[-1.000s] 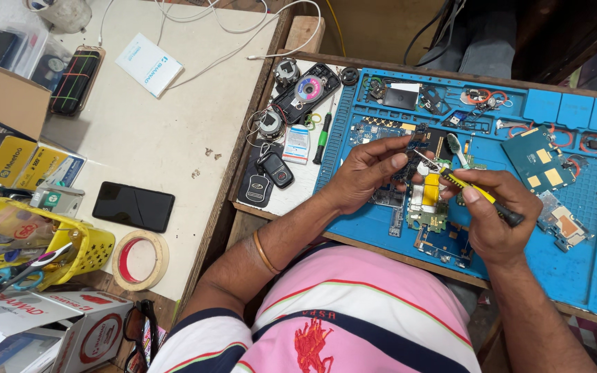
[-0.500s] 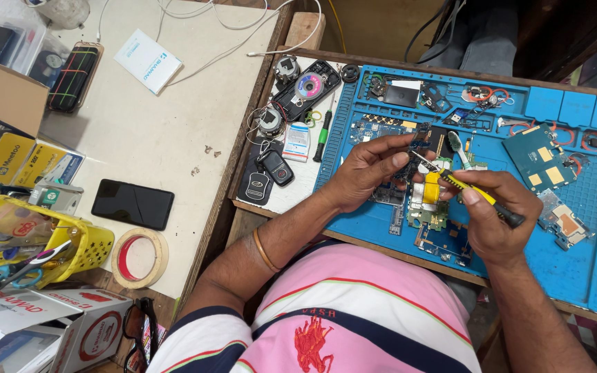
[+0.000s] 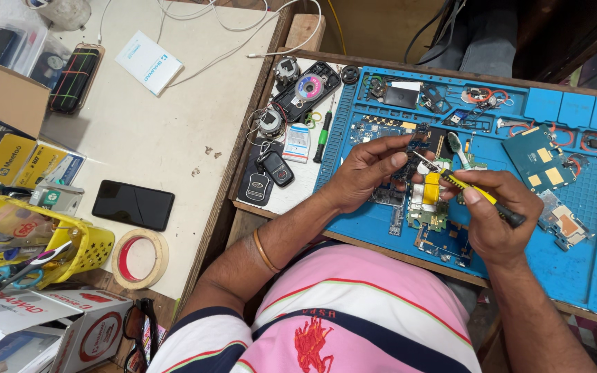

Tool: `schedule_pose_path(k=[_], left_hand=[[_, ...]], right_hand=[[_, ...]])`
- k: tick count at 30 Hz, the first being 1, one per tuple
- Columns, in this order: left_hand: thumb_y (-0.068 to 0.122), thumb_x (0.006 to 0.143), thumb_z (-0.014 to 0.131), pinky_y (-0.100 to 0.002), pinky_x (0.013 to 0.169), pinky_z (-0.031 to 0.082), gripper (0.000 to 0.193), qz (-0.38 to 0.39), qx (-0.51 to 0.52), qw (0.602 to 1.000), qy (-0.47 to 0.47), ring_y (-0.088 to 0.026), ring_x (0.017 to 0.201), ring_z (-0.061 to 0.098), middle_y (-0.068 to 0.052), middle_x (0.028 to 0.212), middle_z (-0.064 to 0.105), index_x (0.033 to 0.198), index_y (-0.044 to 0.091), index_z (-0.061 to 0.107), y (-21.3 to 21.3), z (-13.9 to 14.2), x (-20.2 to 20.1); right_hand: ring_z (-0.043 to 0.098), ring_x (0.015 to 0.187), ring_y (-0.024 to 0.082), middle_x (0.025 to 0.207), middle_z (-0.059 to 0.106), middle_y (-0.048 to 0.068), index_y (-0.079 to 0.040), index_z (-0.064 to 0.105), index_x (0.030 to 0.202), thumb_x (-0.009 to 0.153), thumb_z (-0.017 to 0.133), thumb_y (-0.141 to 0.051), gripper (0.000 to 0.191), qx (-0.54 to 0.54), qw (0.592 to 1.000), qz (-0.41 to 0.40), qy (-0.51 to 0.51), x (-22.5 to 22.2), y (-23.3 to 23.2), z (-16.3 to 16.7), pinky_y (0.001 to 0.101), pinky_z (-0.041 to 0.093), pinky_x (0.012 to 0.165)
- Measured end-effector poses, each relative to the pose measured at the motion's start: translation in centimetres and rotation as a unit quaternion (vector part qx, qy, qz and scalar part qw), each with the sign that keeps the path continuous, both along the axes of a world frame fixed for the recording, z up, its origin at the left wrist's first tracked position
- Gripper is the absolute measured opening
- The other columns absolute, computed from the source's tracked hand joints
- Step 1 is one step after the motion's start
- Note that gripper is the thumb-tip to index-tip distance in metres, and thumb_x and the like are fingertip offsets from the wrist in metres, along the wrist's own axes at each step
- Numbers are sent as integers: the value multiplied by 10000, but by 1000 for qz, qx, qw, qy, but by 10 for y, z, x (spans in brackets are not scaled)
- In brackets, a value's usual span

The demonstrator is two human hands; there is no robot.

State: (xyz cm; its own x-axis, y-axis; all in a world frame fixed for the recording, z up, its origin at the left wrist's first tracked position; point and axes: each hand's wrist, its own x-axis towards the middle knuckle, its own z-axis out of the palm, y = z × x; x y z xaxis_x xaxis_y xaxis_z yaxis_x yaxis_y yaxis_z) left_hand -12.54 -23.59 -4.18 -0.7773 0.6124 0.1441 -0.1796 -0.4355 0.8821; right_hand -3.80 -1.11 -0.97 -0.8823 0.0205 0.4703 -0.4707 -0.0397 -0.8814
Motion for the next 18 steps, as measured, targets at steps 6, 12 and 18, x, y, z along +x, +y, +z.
schedule_pose_path(k=[6,12,18], left_hand=[[333,1091,624,-269,822,610,465,-8,9,1000,-3,-138,1088,713,-86,1359,699,1496,112,564,0,1,0],[335,1097,612,-274,820,617,451,-9,10,1000,-4,-145,1071,722,-92,1355,696,1487,111,569,2,-2,0],[334,1107,598,-270,824,615,445,-7,8,1000,-5,-137,1090,710,-91,1367,690,1488,105,569,1,-1,0]], right_hand=[[738,904,221,1015,725,194,93,668,1158,1048,617,-114,240,-14,1000,1,2,0,0,-2,332,621,850],[736,896,219,1014,721,192,93,673,1150,1042,614,-109,236,4,1000,-9,3,2,0,-2,331,618,841],[739,902,214,1005,725,185,90,672,1146,1037,611,-93,222,3,1000,-11,-5,0,0,0,325,621,842]])
